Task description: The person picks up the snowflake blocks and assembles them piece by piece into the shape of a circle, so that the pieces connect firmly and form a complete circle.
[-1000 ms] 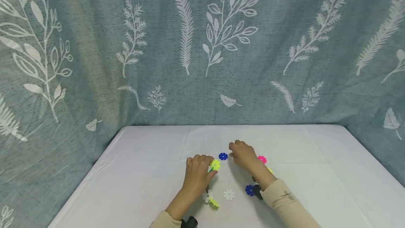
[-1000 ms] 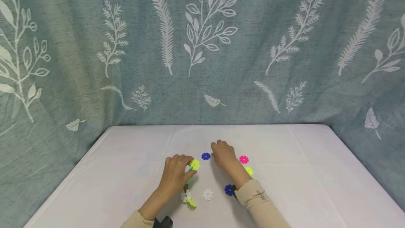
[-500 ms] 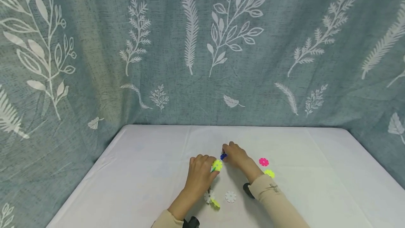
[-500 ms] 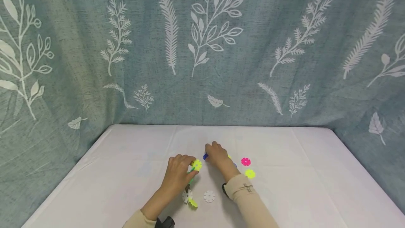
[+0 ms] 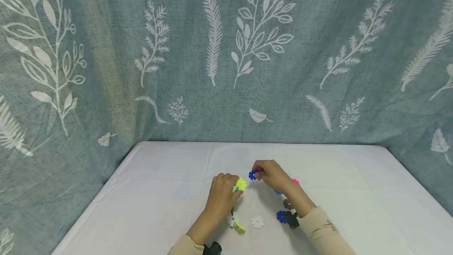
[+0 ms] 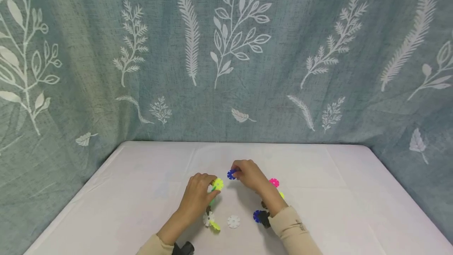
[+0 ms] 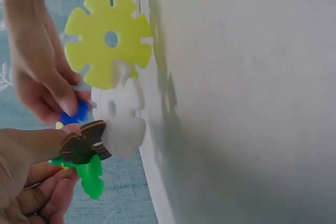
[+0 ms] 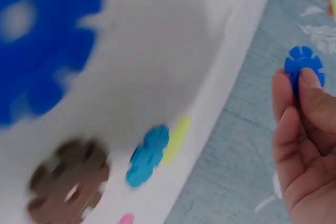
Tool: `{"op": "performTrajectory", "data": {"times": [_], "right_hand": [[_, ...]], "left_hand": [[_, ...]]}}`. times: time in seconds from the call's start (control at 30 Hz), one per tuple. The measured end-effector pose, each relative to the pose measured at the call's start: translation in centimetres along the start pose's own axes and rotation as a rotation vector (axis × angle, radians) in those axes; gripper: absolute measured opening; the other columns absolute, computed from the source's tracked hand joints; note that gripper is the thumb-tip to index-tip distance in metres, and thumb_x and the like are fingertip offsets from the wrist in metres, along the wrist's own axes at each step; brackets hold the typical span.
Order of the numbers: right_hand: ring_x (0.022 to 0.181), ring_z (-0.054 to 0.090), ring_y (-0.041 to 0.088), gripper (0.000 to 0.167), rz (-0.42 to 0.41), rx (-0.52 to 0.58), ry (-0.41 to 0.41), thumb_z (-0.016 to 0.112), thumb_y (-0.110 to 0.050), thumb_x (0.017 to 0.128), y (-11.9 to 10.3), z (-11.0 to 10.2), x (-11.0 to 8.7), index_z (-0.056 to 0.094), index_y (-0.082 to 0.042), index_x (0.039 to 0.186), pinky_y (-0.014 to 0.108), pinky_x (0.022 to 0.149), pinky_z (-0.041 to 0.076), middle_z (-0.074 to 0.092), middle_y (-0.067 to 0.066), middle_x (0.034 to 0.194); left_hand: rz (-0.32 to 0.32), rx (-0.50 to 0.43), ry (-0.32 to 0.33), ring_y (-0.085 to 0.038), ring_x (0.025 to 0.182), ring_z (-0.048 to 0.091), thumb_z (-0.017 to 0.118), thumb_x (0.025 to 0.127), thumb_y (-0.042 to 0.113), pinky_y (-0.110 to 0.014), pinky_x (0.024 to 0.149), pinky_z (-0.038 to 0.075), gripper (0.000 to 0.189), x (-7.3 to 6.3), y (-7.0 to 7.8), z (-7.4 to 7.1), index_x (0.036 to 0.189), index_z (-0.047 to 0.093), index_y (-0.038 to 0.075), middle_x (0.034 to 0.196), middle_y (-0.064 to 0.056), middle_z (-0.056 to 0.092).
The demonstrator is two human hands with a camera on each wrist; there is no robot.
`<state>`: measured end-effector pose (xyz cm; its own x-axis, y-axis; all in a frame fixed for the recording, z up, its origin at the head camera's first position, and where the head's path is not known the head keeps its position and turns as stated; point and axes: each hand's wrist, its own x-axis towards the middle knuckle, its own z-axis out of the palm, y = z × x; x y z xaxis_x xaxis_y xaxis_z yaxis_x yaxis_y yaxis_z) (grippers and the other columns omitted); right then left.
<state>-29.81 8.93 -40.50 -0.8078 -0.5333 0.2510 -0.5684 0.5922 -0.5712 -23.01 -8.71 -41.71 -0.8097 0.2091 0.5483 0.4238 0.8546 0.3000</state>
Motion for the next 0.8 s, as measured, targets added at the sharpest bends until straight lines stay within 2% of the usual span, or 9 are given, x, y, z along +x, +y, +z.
{"op": "performTrajectory", "data": {"times": [0.1,0.27,0.47,0.63,0.8], "right_hand": [[0.065,0.058,0.015,0.008,-0.035,0.04,0.025,0.059,0.003,0.084,-0.1,-0.5,-1.1,0.064,-0.003,0.084,0.019,0.057,0.045,0.065,0.005,0.073],[0.064,0.058,0.017,0.011,-0.081,0.07,0.074,0.057,0.006,0.085,-0.3,-0.3,-2.0,0.063,-0.002,0.083,0.018,0.056,0.045,0.064,0.006,0.072],[0.063,0.059,0.018,0.007,-0.076,0.076,0.128,0.061,0.004,0.083,-0.7,0.4,-2.6,0.064,-0.002,0.082,0.017,0.057,0.046,0.065,0.006,0.071],[0.065,0.062,0.021,0.006,-0.115,0.058,0.193,0.063,0.004,0.081,-1.1,0.8,-2.9,0.064,-0.002,0.08,0.017,0.059,0.047,0.067,0.008,0.073],[0.062,0.062,0.018,0.01,-0.152,0.009,0.273,0.065,0.006,0.077,-1.5,1.1,-3.1,0.065,-0.004,0.075,0.016,0.057,0.047,0.067,0.006,0.071]], "left_hand": [[-0.014,-0.015,-0.004,-0.019,0.074,0.058,0.081,0.065,0.017,-0.032,0.07,0.043,0.033,0.2,-0.1,0.1,0.092,0.069,0.003,0.084,-0.009,0.069],[0.002,-0.038,-0.007,-0.019,0.073,0.058,0.081,0.066,0.017,-0.034,0.071,0.044,0.033,0.5,0.4,0.2,0.093,0.07,0.002,0.084,-0.008,0.07],[0.015,-0.033,-0.006,-0.019,0.071,0.059,0.082,0.065,0.019,-0.03,0.068,0.042,0.032,0.6,0.9,0.1,0.091,0.072,0.004,0.082,-0.007,0.07],[0.036,-0.016,0.011,-0.017,0.067,0.056,0.083,0.063,0.021,-0.028,0.065,0.04,0.028,0.7,1.0,0.1,0.085,0.073,0.006,0.076,-0.005,0.069],[0.064,-0.04,0.02,-0.015,0.065,0.054,0.083,0.062,0.02,-0.028,0.064,0.039,0.026,0.8,1.1,0.1,0.081,0.072,0.005,0.073,-0.004,0.068]]}}
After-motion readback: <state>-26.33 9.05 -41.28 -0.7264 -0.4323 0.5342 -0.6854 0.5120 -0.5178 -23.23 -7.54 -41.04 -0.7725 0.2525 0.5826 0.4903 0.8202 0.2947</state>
